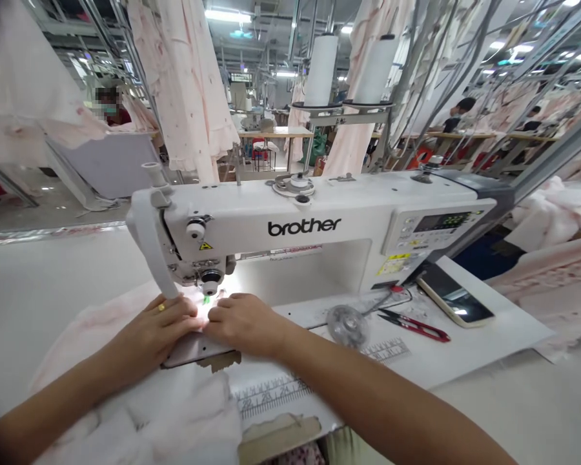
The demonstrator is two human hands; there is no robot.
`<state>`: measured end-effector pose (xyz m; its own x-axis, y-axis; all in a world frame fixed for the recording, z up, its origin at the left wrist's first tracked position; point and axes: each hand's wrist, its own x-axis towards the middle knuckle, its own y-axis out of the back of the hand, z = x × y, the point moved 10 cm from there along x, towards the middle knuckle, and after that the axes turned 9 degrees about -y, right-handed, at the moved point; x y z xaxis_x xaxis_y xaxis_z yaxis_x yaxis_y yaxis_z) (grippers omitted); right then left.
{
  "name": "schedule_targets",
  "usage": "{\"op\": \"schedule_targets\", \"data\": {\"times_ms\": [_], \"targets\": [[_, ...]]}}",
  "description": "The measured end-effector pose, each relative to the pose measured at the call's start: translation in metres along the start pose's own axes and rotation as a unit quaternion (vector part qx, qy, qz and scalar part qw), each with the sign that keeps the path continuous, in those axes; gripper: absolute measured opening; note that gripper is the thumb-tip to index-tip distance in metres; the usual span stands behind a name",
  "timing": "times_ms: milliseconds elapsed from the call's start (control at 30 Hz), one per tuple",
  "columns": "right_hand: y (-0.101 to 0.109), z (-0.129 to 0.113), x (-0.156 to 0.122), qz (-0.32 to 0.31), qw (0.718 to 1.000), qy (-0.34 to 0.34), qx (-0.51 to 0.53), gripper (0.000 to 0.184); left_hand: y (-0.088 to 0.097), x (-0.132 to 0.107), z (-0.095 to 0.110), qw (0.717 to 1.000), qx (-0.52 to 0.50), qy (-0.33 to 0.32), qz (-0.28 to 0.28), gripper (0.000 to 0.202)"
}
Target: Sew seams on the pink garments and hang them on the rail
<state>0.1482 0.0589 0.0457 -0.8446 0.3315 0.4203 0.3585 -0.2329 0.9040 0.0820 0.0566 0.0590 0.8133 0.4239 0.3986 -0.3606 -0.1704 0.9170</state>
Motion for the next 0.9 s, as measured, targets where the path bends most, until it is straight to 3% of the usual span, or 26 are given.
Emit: {"op": "schedule_targets", "data": {"times_ms": [167, 367, 633, 900], "targets": [[0.009, 0.004, -0.007, -0.065, 0.995, -0.021, 0.07, 0.02, -0.011, -0.018, 0.0, 0.997, -0.034, 0.007, -0.063, 0.049], [0.008, 0.009, -0.007, -0.091, 0.993, -0.06, 0.045, 0.035, -0.018, -0.032, -0.014, 0.998, -0.01, 0.012, -0.068, 0.046], [0.0, 0.026, -0.006, -0.083, 0.983, -0.159, 0.045, 0.062, -0.02, -0.025, -0.044, 0.996, -0.012, 0.079, -0.048, 0.049], [0.005, 0.03, -0.005, -0.077, 0.986, -0.136, 0.066, 0.045, -0.025, -0.024, -0.052, 0.991, 0.004, 0.106, -0.078, 0.05]]}}
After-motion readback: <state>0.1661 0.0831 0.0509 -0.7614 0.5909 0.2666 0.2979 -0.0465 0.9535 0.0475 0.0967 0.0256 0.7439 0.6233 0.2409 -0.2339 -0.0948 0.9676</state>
